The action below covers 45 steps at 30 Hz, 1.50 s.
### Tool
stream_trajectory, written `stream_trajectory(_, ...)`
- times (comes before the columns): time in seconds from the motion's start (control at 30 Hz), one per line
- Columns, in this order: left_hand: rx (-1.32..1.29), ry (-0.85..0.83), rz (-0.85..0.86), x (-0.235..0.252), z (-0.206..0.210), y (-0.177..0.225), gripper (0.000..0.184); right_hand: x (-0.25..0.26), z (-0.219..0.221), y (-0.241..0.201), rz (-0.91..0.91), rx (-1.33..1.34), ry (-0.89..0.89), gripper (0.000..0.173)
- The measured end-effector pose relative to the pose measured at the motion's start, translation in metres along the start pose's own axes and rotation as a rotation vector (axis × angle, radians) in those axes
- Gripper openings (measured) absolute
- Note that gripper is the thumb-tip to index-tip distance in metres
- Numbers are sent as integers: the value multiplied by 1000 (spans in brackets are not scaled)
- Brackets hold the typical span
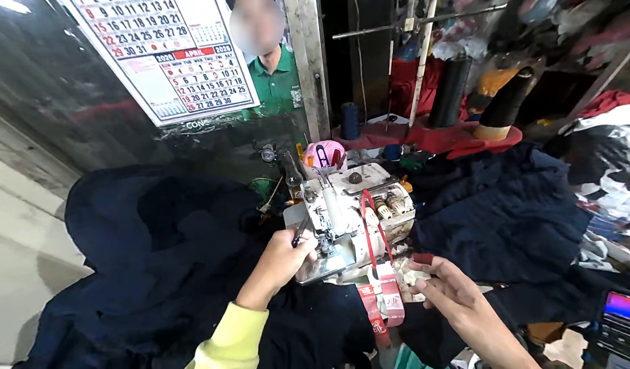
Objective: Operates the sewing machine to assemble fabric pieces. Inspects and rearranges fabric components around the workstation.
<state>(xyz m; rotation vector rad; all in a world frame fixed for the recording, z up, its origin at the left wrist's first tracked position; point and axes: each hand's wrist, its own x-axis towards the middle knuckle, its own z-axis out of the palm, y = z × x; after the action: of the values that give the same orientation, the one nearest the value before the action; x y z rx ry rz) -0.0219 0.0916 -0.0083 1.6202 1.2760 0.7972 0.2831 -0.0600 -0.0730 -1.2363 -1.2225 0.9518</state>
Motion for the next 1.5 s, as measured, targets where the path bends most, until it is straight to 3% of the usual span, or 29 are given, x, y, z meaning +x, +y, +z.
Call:
stream_trajectory(0.07,87,74,31,-2,7,-6,12,7,-8,-3,-23,-34,13,39)
stream_trajectory(0.23,594,333,204,-15,26,-26,19,34,-24,-33,-187,-182,72,32)
stream_trajectory(0.4,741,515,417,-23,44,-48,34,40,0,-139,-530,-445,92,25)
stream_trajectory(0.5,841,526,501,-23,47,-52,38,65,26,-187,-680,-629,-83,17)
stream_trajectory(0.63,852,529,488,-25,47,-53,38,132,73,-211,-722,-992,-466,29)
stream_trajectory(0.8,805,582,460,-24,49,-54,32,194,134,-225,-604,-1347,-715,26)
stream_trajectory(0.97,787,562,477,-24,47,-56,30,223,150,-229,-530,-1509,-943,24)
stream_trajectory(1.13,838,599,460,-23,50,-53,39,226,153,-233,-505,-1549,-965,37)
stream_trajectory(1.33,839,583,478,-25,49,-51,36,224,153,-229,-619,-1500,-813,46)
stream_trajectory(1.5,817,569,485,-24,48,-52,34,210,145,-218,-764,-1394,-692,27)
